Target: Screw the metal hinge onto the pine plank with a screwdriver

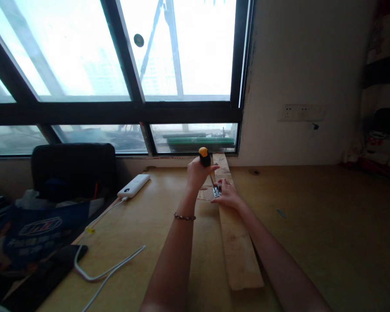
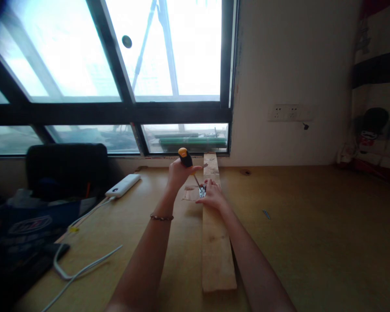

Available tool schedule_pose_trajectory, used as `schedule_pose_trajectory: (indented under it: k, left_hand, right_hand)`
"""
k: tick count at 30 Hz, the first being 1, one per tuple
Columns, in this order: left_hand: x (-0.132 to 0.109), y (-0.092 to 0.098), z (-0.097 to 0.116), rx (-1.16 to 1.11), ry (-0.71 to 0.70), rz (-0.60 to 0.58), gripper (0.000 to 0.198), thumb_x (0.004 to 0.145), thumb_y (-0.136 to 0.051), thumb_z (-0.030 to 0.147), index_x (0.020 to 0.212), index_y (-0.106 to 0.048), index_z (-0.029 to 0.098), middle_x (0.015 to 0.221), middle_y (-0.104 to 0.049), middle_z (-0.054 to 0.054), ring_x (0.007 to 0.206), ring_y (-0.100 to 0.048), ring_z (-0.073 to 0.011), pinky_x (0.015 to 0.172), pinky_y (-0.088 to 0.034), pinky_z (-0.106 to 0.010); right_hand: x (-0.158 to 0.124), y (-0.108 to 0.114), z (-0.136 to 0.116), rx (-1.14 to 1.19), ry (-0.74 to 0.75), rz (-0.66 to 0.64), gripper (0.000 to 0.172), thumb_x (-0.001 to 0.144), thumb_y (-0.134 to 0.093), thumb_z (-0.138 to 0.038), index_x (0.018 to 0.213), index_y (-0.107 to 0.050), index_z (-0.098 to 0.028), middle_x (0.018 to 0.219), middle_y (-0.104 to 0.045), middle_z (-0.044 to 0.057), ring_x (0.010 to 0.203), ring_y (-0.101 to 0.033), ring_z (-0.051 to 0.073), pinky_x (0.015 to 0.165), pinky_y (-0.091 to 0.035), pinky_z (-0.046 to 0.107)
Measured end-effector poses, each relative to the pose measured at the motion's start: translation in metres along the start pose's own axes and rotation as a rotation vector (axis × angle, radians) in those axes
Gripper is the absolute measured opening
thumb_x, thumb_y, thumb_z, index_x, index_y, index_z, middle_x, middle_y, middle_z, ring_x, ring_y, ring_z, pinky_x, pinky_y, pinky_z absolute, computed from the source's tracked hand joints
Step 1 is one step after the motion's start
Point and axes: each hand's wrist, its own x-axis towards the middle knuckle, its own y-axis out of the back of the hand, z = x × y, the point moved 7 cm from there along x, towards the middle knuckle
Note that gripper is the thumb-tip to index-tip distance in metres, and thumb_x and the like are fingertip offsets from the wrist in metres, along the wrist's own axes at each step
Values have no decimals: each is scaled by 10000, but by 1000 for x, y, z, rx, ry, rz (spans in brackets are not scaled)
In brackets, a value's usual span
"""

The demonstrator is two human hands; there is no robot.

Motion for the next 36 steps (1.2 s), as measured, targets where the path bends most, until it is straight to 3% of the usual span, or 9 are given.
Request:
schedule_pose_trajectory:
  k: [4,12,21,28,31,36]
  left_hand:
    - [0,1,5,61,-31,-74,384,513,-732,430,751,-567,178,681,-612,-22,637,-552,-168,564,-361,-242]
    - [3,-2,-2,-96,-22,-150,469,541,-713,235,965,-513,223,808,-650,-26,696,-599,-184,634,-417,-269]
    - [-3,-8,1,52,27,-110,419,461,-762,346,772,-531,189,618,-577,-7,601,-556,-182,562,-384,-265]
    - [3,-20,-15,-281,19,-206,323,562,-661,175,826,-475,172,719,-597,-9,652,-586,-154,585,-427,-246]
    - [5,-26,-23,-362,39,-164,337,561,-663,178,831,-462,166,702,-582,4,661,-579,-147,607,-435,-253]
    - [5,-23,-27,-193,120,-119,315,518,-726,307,718,-531,162,652,-578,-8,642,-572,-169,606,-432,-276]
  right_hand:
    - [1,-2,3,9,6,12,817,412,-752,-528,1075,-417,-186,1101,-530,83,1070,-473,249,910,-327,390]
    - [2,-3,4,1,9,13,810,402,-751,-542,1062,-443,-188,1104,-515,90,1067,-478,257,908,-335,387]
    - [2,-3,5,-1,-3,12,807,425,-746,-538,1078,-435,-181,1111,-525,96,1053,-484,262,899,-343,403]
    - [2,-3,3,-16,21,9,806,426,-746,-541,1092,-467,-184,1114,-504,94,1056,-472,254,909,-333,394]
    - [1,-3,4,-25,18,13,805,424,-750,-536,1098,-480,-187,1127,-494,97,1059,-468,260,908,-337,395]
    - [2,-3,4,-23,11,15,815,424,-745,-546,1105,-479,-186,1141,-491,103,1067,-466,263,909,-342,399]
